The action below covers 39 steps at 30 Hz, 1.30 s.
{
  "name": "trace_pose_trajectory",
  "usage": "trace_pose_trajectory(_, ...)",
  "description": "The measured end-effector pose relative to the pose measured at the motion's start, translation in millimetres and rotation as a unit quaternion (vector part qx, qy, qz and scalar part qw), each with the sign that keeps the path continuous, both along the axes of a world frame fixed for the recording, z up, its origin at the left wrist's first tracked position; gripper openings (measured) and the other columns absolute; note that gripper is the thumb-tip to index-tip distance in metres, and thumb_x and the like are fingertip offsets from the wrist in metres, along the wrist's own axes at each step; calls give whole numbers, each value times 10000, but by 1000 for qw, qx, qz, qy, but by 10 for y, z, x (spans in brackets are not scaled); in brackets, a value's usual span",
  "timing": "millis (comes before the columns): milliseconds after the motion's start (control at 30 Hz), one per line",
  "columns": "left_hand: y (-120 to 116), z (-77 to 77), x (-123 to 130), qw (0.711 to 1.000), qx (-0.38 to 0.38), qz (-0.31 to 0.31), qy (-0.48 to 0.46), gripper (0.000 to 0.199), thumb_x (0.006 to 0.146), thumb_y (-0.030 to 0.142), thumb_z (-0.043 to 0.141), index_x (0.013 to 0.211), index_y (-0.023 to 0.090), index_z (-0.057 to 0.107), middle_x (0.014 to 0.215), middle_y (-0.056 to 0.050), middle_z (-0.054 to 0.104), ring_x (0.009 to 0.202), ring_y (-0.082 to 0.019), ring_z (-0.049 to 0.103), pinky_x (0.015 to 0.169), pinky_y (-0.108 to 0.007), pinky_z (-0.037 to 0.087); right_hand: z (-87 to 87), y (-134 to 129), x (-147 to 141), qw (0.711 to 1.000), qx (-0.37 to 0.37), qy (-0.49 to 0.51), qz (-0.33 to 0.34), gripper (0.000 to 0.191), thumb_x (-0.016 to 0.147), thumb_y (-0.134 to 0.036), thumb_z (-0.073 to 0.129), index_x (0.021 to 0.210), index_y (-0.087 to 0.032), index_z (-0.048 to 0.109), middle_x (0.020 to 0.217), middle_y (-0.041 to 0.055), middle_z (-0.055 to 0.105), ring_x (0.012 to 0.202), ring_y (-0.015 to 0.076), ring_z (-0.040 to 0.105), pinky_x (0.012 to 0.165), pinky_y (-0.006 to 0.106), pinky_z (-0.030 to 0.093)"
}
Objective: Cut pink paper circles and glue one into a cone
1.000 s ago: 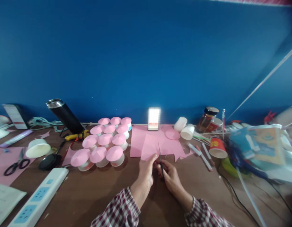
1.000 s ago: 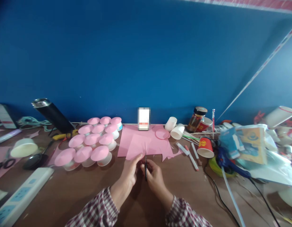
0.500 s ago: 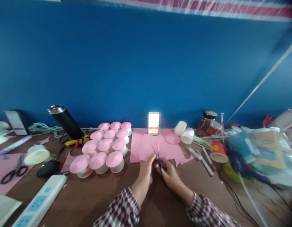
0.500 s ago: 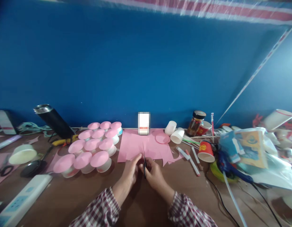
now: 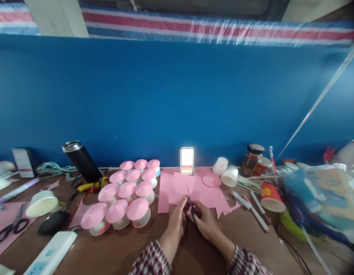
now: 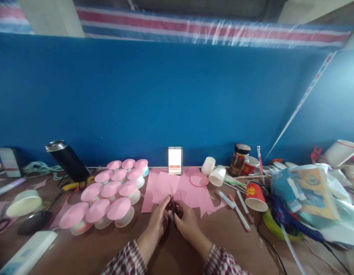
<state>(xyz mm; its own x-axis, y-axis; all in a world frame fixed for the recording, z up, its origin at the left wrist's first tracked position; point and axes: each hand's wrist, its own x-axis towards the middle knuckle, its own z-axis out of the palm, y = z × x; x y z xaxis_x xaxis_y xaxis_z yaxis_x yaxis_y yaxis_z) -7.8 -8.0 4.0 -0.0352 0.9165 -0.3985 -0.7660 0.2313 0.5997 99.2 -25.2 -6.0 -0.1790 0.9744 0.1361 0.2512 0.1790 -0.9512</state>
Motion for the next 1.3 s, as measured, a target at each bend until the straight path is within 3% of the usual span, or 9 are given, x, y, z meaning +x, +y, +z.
trace_pose_trajectory(133,1,-54,9,1000,-9,10,4,264,570,286,821,690,108,668,639,-44,651,633,-171,637,615,-272,527,-24,9,1,1000,5,-8,-3,274,799,-318,633,1038,-185,631,707,8,672,615,164,602,548,236,426)
trace_pose_trajectory(333,32,-215,12,999,-5,-35,-19,305,596,330,806,772,114,682,716,-60,680,736,-209,664,718,-306,531,-2,7,-5,999,4,-32,-4,247,830,-338,575,1010,-176,622,746,28,689,679,185,638,591,248,456)
trace_pose_trajectory(467,53,-283,5,999,12,-32,-3,312,610,345,796,785,114,681,741,-75,688,790,-235,671,741,-319,525,-3,7,-2,999,11,-39,-8,254,822,-356,580,1006,-187,625,762,31,702,679,190,647,592,253,462)
trace_pose_trajectory(767,2,-178,11,998,19,-26,57,271,644,390,761,746,154,677,686,-87,683,735,-268,667,695,-352,525,-34,18,7,998,29,-57,-4,226,830,-356,572,982,-195,618,755,24,691,685,191,642,615,261,468)
trace_pose_trajectory(1000,6,-166,15,999,28,-33,6,233,651,320,764,761,138,670,697,-60,674,658,-203,648,674,-306,520,-67,26,11,998,31,-50,-8,248,828,-375,569,993,-199,626,790,35,707,711,198,652,619,264,479)
trace_pose_trajectory(1300,-13,-82,32,1000,16,-20,13,234,615,305,777,707,134,647,668,-60,666,640,-205,643,646,-305,514,-13,21,20,998,26,-49,5,255,835,-369,559,1011,-194,621,852,48,721,771,209,671,648,272,496)
